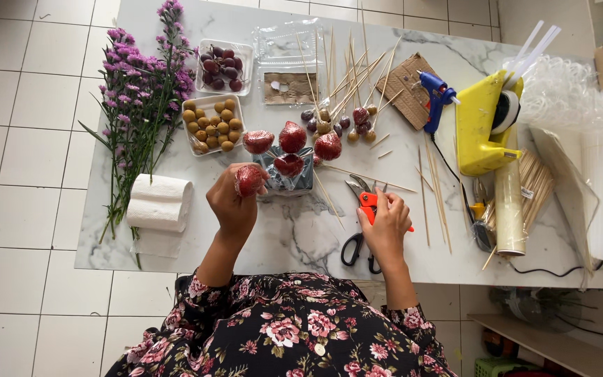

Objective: The person prepares fruit skewers by placing grapes and other small round food items onto wooden sticks and then arranging the skewers into a base.

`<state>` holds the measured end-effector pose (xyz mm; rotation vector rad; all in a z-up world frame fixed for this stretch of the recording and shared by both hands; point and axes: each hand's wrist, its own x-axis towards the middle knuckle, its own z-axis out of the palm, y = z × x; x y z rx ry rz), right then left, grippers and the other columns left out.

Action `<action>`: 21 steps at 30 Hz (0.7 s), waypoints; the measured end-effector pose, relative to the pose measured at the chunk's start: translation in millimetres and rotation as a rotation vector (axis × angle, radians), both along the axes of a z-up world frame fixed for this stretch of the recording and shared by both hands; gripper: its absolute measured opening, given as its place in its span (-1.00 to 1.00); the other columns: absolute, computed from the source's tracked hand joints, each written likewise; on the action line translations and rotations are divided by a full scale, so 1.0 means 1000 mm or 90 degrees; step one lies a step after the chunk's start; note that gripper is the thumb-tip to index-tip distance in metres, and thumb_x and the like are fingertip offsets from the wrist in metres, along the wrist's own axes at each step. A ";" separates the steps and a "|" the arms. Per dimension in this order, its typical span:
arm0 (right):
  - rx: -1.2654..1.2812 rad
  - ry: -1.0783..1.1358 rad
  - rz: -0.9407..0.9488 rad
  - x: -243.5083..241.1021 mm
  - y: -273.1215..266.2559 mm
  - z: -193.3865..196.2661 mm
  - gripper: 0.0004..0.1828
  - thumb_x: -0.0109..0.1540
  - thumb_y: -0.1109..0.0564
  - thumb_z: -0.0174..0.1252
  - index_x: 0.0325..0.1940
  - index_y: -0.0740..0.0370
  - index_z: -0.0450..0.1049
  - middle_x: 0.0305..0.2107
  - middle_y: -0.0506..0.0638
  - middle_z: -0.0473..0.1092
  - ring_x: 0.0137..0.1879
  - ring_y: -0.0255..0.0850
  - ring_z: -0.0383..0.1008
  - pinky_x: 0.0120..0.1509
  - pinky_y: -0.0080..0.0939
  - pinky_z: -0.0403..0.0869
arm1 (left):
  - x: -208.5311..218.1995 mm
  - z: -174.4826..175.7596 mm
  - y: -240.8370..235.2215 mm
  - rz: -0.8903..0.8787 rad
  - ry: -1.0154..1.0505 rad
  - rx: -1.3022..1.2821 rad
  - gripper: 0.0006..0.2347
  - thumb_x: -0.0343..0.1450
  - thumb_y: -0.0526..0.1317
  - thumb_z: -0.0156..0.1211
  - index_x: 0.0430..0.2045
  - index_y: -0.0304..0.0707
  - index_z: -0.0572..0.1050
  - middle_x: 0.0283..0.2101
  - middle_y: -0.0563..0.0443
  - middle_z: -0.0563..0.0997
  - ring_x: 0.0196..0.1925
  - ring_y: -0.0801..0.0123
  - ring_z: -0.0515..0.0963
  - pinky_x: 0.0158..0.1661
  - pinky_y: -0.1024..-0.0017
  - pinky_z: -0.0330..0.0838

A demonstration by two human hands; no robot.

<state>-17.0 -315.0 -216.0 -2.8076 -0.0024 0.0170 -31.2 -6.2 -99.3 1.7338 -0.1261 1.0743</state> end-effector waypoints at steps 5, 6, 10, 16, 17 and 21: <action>0.032 -0.008 0.009 -0.005 0.013 0.014 -0.33 0.25 -0.11 0.27 0.43 0.00 0.32 0.12 0.06 0.19 0.28 0.12 0.19 0.31 0.30 0.25 | 0.004 -0.002 0.000 -0.015 -0.003 -0.007 -0.80 0.50 -0.45 0.05 -0.55 -0.32 0.51 -0.53 -0.07 0.64 -0.69 0.36 0.55 -0.58 0.50 0.46; 0.039 -0.008 0.013 -0.006 0.015 0.017 -0.34 0.26 -0.13 0.26 0.43 -0.04 0.32 0.12 0.03 0.19 0.28 0.10 0.18 0.32 0.27 0.23 | 0.005 -0.004 0.000 -0.016 -0.002 0.000 -0.81 0.50 -0.45 0.06 -0.55 -0.32 0.51 -0.54 -0.06 0.64 -0.70 0.37 0.55 -0.59 0.50 0.46; 0.053 -0.013 0.023 -0.006 0.023 0.022 -0.37 0.27 -0.13 0.25 0.42 -0.07 0.34 0.11 0.02 0.21 0.28 0.08 0.20 0.33 0.25 0.23 | 0.006 -0.008 0.001 -0.024 0.001 -0.010 -0.80 0.51 -0.45 0.03 -0.54 -0.33 0.50 -0.54 -0.06 0.63 -0.68 0.35 0.55 -0.58 0.49 0.46; 0.052 -0.014 0.028 -0.006 0.024 0.018 -0.40 0.28 -0.17 0.22 0.39 -0.11 0.35 0.11 -0.02 0.22 0.29 0.04 0.20 0.34 0.22 0.21 | 0.008 -0.009 0.001 -0.019 0.010 -0.012 -0.79 0.53 -0.43 0.00 -0.54 -0.34 0.49 -0.55 -0.06 0.63 -0.67 0.32 0.56 -0.56 0.47 0.48; 0.059 -0.020 0.030 -0.007 0.024 0.019 -0.41 0.28 -0.15 0.23 0.38 -0.11 0.36 0.10 -0.01 0.23 0.29 0.05 0.20 0.34 0.22 0.21 | 0.008 -0.010 0.001 -0.021 0.010 -0.009 -0.79 0.53 -0.42 0.01 -0.54 -0.32 0.50 -0.55 -0.04 0.63 -0.68 0.34 0.56 -0.57 0.48 0.47; 0.089 -0.057 0.031 -0.009 0.026 0.024 -0.47 0.27 -0.11 0.26 0.33 -0.11 0.42 0.08 -0.03 0.26 0.28 0.02 0.24 0.34 0.17 0.23 | 0.009 -0.010 -0.002 -0.022 0.011 0.002 -0.79 0.54 -0.38 0.01 -0.53 -0.30 0.51 -0.54 -0.05 0.63 -0.65 0.31 0.57 -0.55 0.45 0.49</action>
